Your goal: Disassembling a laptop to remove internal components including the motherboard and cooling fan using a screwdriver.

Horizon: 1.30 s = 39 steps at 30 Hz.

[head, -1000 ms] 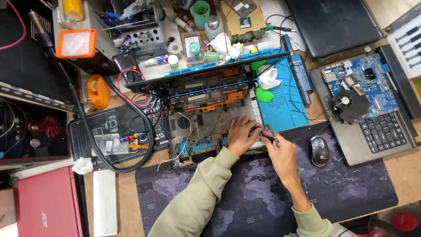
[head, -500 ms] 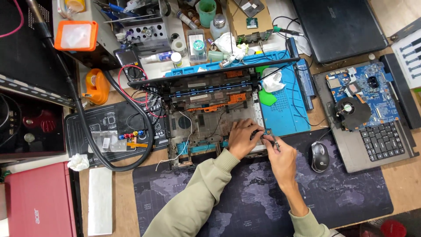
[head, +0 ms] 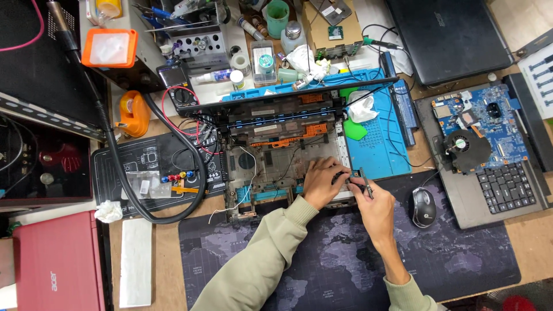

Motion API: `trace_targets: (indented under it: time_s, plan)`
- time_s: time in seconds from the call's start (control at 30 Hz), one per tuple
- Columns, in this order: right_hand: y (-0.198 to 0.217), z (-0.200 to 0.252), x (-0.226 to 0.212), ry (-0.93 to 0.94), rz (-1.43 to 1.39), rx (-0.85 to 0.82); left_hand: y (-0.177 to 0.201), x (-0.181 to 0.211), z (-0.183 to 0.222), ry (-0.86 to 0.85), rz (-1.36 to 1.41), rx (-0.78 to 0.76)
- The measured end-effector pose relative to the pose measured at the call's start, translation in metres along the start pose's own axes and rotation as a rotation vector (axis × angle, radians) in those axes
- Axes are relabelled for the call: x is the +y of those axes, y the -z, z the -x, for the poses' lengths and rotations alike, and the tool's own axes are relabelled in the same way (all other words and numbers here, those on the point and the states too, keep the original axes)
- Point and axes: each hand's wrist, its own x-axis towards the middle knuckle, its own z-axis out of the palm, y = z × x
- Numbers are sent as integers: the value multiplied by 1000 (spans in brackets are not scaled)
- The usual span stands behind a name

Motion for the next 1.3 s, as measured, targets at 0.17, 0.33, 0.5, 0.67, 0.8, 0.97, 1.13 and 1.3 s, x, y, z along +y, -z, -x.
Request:
trace_targets:
  time_s: [0.17,0.33,0.5,0.67,0.8,0.97,1.13,1.3]
  plan:
    - [3,-1,0,-18,-72,-29,1,0,-1,25,66,-2]
    - [4,1,-8,-20,-53,-36,0,-3,-1,16,70,5]
    - [0,2,0,-6,30,-6,0,-2,0,33,60,-12]
    - [11,-2,-2,89,42,23,6,5,-1,30,59,-15]
    - [19,-3,-3,70,40,20,8,7,-3,32,52,-14]
    - [16,-8,11,171,70,39,10,7,-3,45,100,-47]
    - [12,-4,5,209,60,39,25,23,-6,70,220,-57]
    - [14,-8,5,212,10,42,25,26,-6,55,353,4]
